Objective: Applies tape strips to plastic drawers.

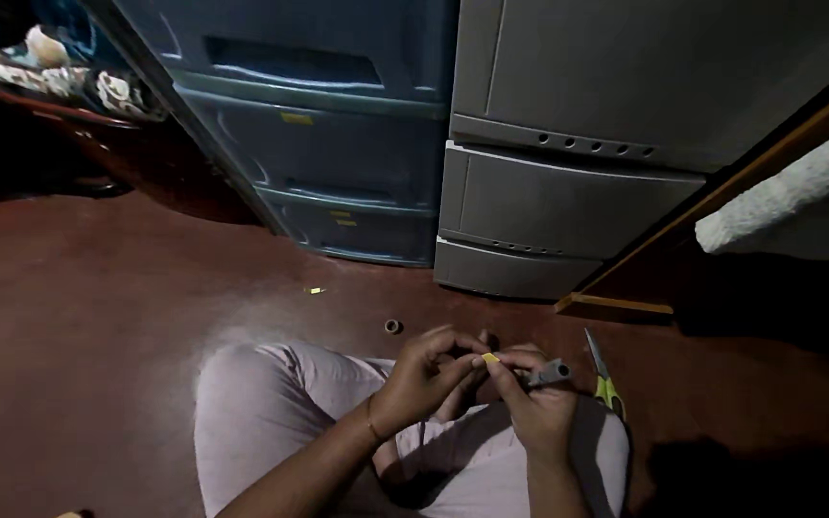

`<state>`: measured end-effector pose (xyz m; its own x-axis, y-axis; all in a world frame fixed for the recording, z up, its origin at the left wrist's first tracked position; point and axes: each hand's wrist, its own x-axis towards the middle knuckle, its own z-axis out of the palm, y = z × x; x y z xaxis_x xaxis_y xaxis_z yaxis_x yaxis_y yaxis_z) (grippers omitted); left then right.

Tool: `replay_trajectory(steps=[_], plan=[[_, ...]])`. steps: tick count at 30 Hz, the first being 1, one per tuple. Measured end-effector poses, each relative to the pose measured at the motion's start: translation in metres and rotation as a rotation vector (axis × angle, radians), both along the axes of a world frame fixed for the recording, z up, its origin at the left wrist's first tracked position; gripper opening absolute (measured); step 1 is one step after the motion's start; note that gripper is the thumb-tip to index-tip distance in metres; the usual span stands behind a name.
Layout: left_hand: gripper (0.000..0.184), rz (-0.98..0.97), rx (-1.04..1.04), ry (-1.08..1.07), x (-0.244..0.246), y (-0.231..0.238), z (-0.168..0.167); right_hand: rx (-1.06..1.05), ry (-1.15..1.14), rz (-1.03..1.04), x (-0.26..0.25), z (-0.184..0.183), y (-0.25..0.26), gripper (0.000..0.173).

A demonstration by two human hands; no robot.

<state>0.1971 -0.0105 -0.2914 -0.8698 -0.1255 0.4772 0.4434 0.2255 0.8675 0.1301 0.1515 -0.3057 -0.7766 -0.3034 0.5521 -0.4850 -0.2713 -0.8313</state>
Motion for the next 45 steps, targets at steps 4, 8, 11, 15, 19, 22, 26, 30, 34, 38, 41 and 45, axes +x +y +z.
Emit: replay_trajectory(steps=[4,8,11,15,19,22,26,30,34,38,41,45], plan=[[0.029,0.003,-0.103,0.130,0.012,0.000,0.010,-0.070,-0.083,0.076,0.012,0.018,0.002,0.008],[0.034,0.024,-0.309,0.241,0.023,-0.004,0.022,-0.127,-0.170,0.125,0.022,0.031,0.005,0.009],[0.036,0.053,-0.447,0.273,0.030,-0.009,0.029,-0.115,-0.199,0.146,0.027,0.036,0.004,0.010],[0.030,0.083,-0.572,0.306,0.035,-0.017,0.034,-0.080,-0.221,0.158,0.036,0.043,0.002,0.011],[0.029,0.105,-0.563,0.376,0.038,-0.020,0.030,-0.074,-0.237,0.188,0.040,0.049,0.001,0.010],[0.027,0.111,-0.535,0.396,0.039,-0.021,0.027,-0.085,-0.217,0.222,0.041,0.051,0.002,0.010],[0.033,0.079,-0.515,0.356,0.040,-0.021,0.029,-0.058,-0.224,0.216,0.040,0.053,0.001,0.007],[0.038,0.033,-0.529,0.305,0.039,-0.023,0.033,-0.041,-0.285,0.203,0.035,0.055,0.002,0.006],[0.035,0.023,-0.479,0.277,0.036,-0.022,0.035,-0.018,-0.330,0.215,0.033,0.057,0.002,0.006],[0.042,0.010,-0.542,0.285,0.034,-0.026,0.037,-0.011,-0.377,0.189,0.032,0.058,0.001,0.006],[0.039,0.007,-0.579,0.261,0.032,-0.028,0.040,-0.012,-0.384,0.196,0.029,0.058,0.002,0.005],[0.040,-0.010,-0.547,0.237,0.029,-0.028,0.042,-0.008,-0.396,0.201,0.027,0.058,0.001,0.006]])
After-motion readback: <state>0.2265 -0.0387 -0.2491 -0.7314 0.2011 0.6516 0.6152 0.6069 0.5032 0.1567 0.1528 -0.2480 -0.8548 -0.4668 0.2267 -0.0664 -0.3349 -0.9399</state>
